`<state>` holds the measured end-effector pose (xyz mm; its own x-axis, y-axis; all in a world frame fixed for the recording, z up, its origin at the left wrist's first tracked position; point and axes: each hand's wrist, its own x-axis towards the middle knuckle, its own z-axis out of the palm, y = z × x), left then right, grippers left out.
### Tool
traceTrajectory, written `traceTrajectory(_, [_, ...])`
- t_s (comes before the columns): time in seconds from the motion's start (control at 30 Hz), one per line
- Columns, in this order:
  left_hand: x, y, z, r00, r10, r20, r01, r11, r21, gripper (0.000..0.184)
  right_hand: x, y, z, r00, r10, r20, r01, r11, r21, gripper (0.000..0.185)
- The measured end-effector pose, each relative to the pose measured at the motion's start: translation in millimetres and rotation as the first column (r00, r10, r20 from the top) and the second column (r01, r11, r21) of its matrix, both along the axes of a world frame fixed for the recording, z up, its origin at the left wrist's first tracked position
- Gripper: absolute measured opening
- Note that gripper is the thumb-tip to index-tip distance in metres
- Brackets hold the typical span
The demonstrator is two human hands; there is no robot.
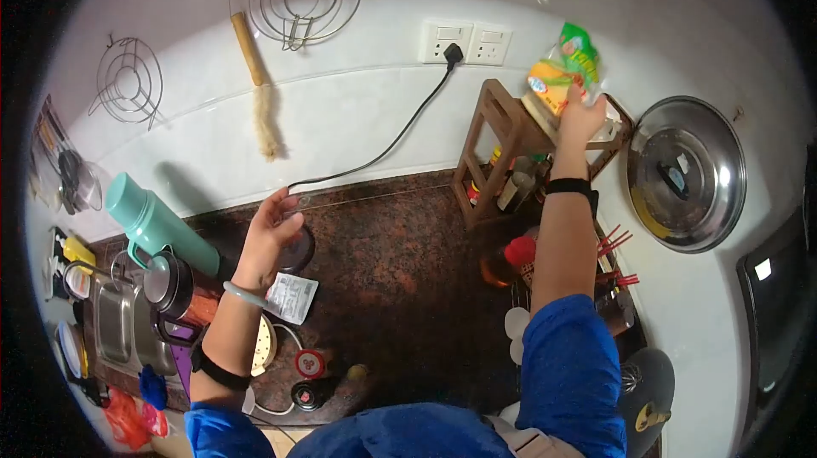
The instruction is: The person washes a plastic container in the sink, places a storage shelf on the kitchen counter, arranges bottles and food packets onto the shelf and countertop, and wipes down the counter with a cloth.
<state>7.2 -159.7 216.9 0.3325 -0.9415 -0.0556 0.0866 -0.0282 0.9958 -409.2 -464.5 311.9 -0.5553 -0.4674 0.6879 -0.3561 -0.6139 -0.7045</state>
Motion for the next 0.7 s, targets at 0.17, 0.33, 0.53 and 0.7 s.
traceTrajectory(0.17, [12, 4, -18, 0.989, -0.001, 0.145, -0.013, 0.995, 0.096, 0.062, 10, -32, -49, 0.983, -0.091, -0.158, 0.104, 0.992, 0.075, 0.062])
traceTrajectory(0.33, [55, 1, -65, 0.987, 0.056, 0.148, -0.090, 0.968, 0.233, 0.063, 10, -9, -59, 0.883, -0.223, -0.413, 0.297, 0.947, 0.123, 0.102])
traceTrajectory(0.53, [57, -4, -68, 0.974, 0.054, 0.218, -0.130, 0.926, 0.354, 0.065, 20, -2, -67, 0.879, -0.237, -0.414, 0.283, 0.958, 0.051, 0.094])
traceTrajectory(0.7, [57, -1, -57, 0.978, -0.016, 0.209, -0.075, 0.903, 0.422, 0.060, 23, -12, -80, 0.919, -0.076, -0.386, 0.090, 0.996, 0.018, 0.055])
